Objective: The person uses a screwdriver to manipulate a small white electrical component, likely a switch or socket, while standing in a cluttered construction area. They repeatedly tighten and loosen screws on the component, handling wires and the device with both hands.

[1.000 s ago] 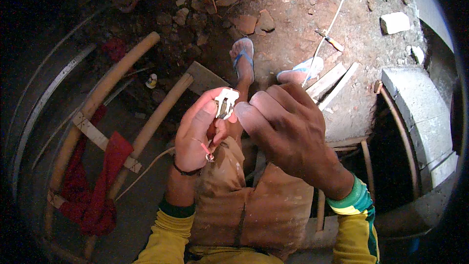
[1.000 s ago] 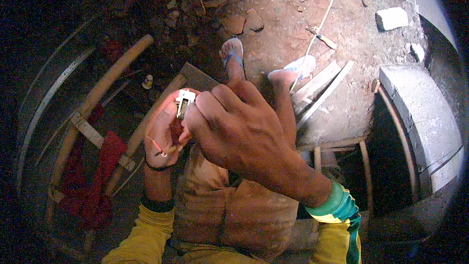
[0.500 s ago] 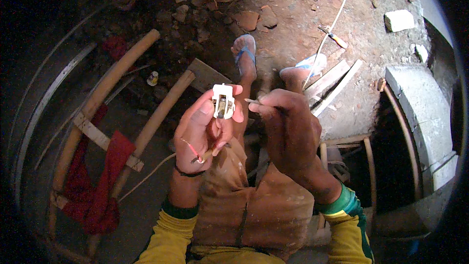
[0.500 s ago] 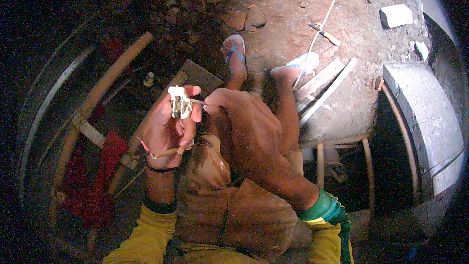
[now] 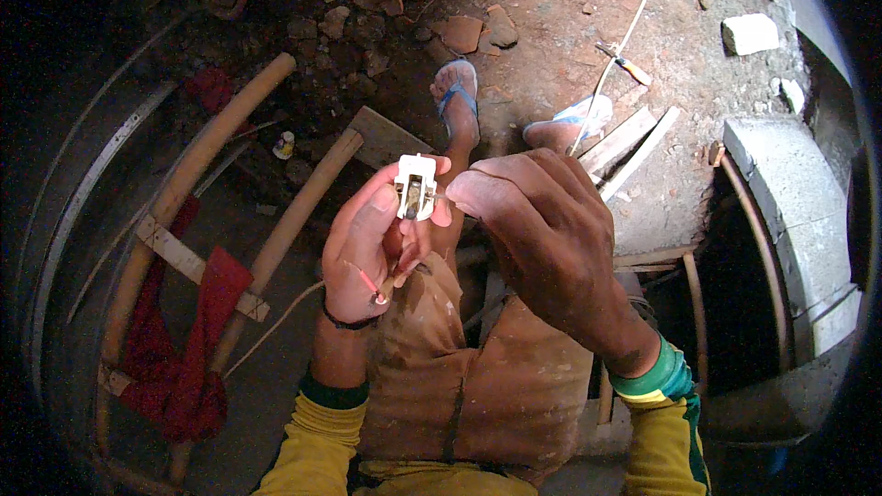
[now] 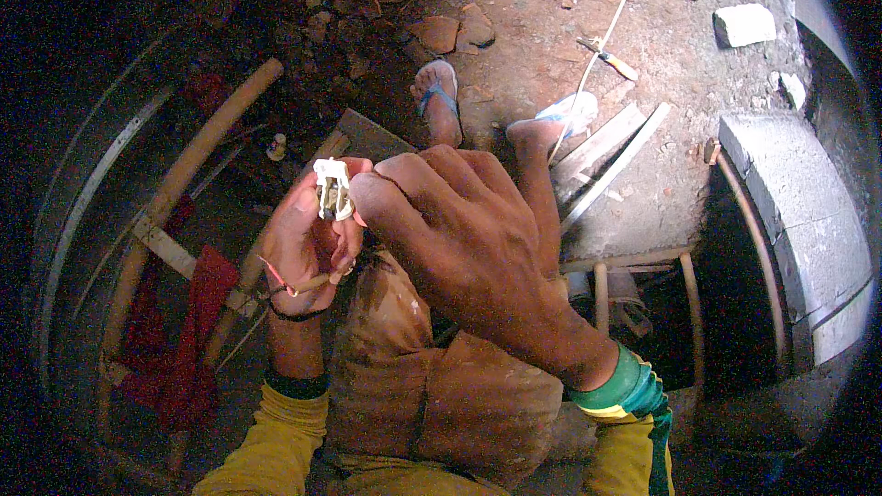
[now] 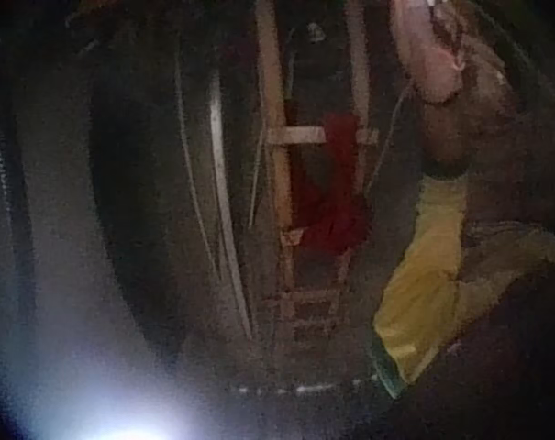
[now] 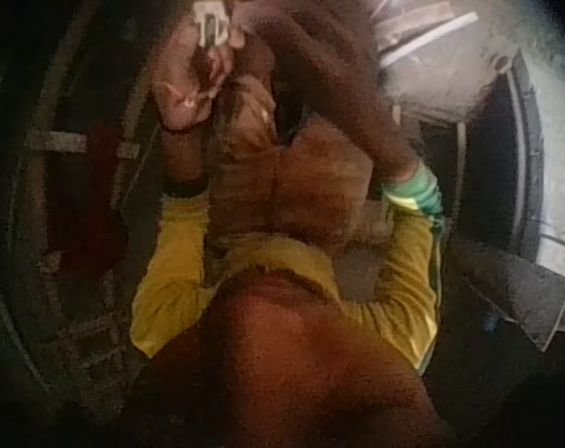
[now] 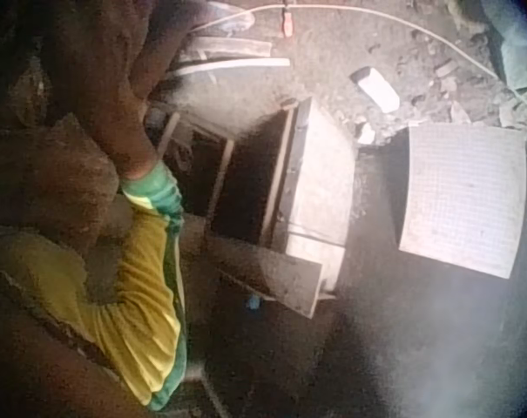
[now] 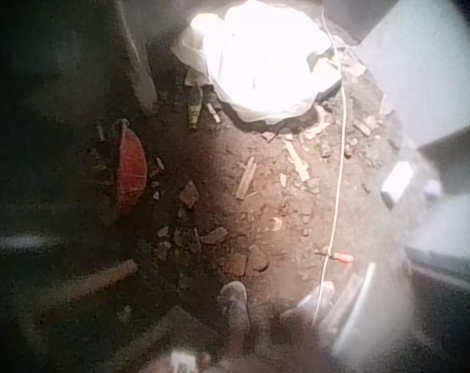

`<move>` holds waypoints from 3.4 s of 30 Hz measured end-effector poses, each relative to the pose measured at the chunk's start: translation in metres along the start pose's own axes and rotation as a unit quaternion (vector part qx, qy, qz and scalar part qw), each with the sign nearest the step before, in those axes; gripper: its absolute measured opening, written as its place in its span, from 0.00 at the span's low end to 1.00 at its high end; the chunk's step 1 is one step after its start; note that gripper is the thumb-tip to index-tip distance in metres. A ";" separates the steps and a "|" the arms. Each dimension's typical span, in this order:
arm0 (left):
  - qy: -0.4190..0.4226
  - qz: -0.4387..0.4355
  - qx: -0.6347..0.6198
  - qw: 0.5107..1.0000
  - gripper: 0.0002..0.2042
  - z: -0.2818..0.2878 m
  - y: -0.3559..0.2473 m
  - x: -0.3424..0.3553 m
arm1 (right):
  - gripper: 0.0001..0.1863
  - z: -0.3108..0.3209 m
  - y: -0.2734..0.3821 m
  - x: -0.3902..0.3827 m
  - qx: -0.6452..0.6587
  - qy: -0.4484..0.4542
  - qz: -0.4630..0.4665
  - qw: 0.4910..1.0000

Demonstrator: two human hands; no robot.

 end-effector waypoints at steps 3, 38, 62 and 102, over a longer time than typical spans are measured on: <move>0.007 0.005 -0.015 1.000 0.27 0.003 0.002 0.001 | 0.11 0.001 0.005 -0.003 -0.008 0.025 -0.026 0.999; 0.002 -0.151 -0.013 0.989 0.16 0.002 0.026 0.010 | 0.07 -0.045 0.020 -0.008 0.176 -0.084 -0.354 0.914; -0.006 -0.072 -0.019 0.997 0.27 0.023 0.034 0.008 | 0.16 -0.018 -0.019 0.014 0.025 0.023 -0.011 0.999; -0.053 -0.043 0.045 0.997 0.28 0.018 0.029 0.008 | 0.16 -0.011 -0.013 0.012 -0.012 0.077 -0.033 0.996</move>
Point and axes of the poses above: each hand's wrist, its own x-axis towards the middle knuckle, its own z-axis out of the back of the hand, y = z × x, the point moved 1 cm from there along x, towards the middle knuckle, and after that the axes turned 10 degrees about z, right-handed, at the moved point
